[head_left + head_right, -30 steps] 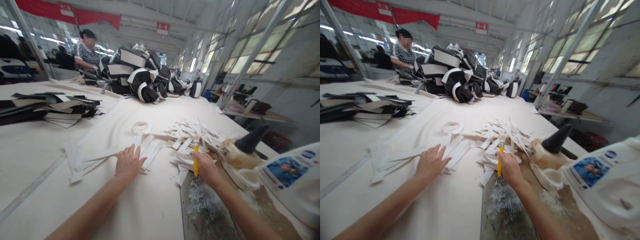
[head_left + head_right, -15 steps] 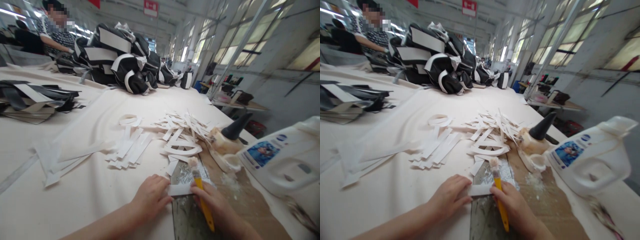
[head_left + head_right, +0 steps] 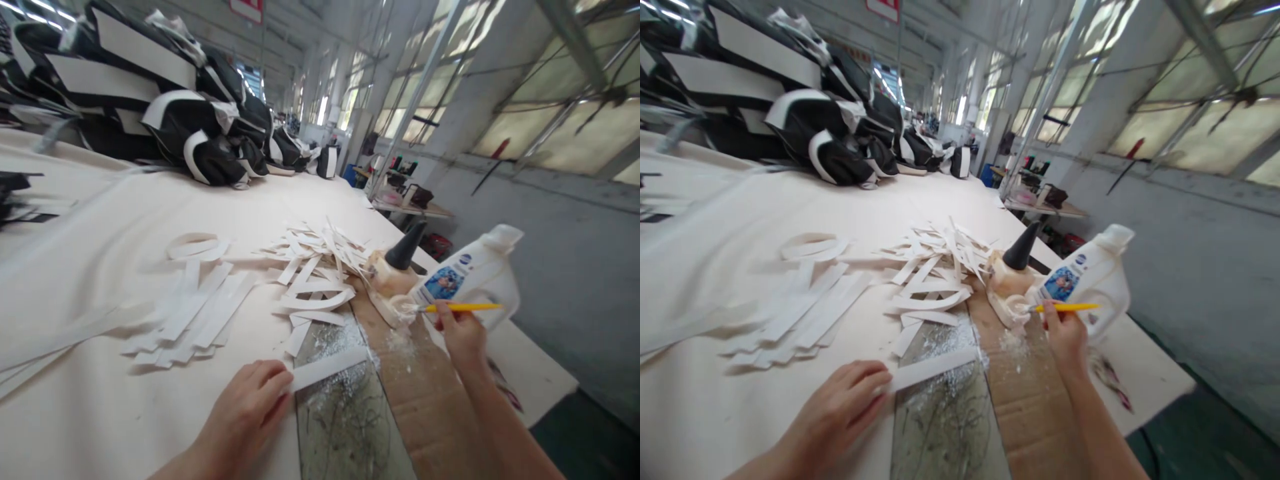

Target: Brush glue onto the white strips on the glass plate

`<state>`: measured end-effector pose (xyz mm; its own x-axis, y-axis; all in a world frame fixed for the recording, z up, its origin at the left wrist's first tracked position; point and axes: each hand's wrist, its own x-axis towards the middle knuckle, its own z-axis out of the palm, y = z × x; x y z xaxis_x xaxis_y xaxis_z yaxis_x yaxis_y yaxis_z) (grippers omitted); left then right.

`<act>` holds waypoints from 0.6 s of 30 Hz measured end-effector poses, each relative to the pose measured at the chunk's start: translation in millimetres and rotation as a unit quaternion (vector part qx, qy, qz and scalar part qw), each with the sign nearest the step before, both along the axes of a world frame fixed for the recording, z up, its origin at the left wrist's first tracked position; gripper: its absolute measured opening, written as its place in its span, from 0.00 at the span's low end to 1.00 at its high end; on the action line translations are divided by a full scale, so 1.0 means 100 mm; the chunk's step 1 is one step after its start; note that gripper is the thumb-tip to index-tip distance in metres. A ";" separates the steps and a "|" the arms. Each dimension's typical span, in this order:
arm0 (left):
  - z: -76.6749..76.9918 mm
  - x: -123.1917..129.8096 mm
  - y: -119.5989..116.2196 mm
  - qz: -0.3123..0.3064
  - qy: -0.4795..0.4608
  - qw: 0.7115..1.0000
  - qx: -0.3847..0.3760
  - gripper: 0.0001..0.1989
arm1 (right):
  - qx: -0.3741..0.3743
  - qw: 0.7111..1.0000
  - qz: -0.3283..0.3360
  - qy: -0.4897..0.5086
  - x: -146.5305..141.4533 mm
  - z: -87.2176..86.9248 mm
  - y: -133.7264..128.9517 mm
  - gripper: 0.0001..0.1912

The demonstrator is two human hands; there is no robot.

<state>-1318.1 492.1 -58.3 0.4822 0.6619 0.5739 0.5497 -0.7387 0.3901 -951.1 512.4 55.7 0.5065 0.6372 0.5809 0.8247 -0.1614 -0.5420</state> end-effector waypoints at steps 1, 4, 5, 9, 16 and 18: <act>0.00 0.00 0.01 0.003 0.004 1.000 0.005 0.09 | 0.004 1.000 -0.005 -0.003 0.02 0.00 0.04 0.31; 0.00 0.00 0.01 0.006 0.030 1.000 -0.007 0.10 | -0.013 1.000 0.021 -0.018 0.02 -0.02 0.14 0.35; 0.00 0.00 0.01 0.007 0.037 0.999 -0.013 0.10 | -0.025 0.999 0.033 -0.024 0.01 -0.02 0.17 0.36; 0.03 0.02 0.00 0.007 0.056 0.998 -0.034 0.10 | -0.016 0.999 0.011 -0.031 -0.05 -0.01 0.13 0.33; 0.07 0.03 -0.02 0.009 0.033 0.998 -0.058 0.10 | -0.088 0.994 -0.027 -0.064 -0.04 -0.03 -0.12 0.25; 0.08 0.03 -0.03 0.006 0.031 0.998 -0.061 0.10 | -0.066 0.995 -0.012 -0.080 -0.20 -0.08 -0.20 0.24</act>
<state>-1314.9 489.5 -50.4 0.5066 0.7305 0.4578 0.5838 -0.6815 0.4413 -971.1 492.1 48.2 0.4294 0.7024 0.5677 0.8942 -0.2426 -0.3763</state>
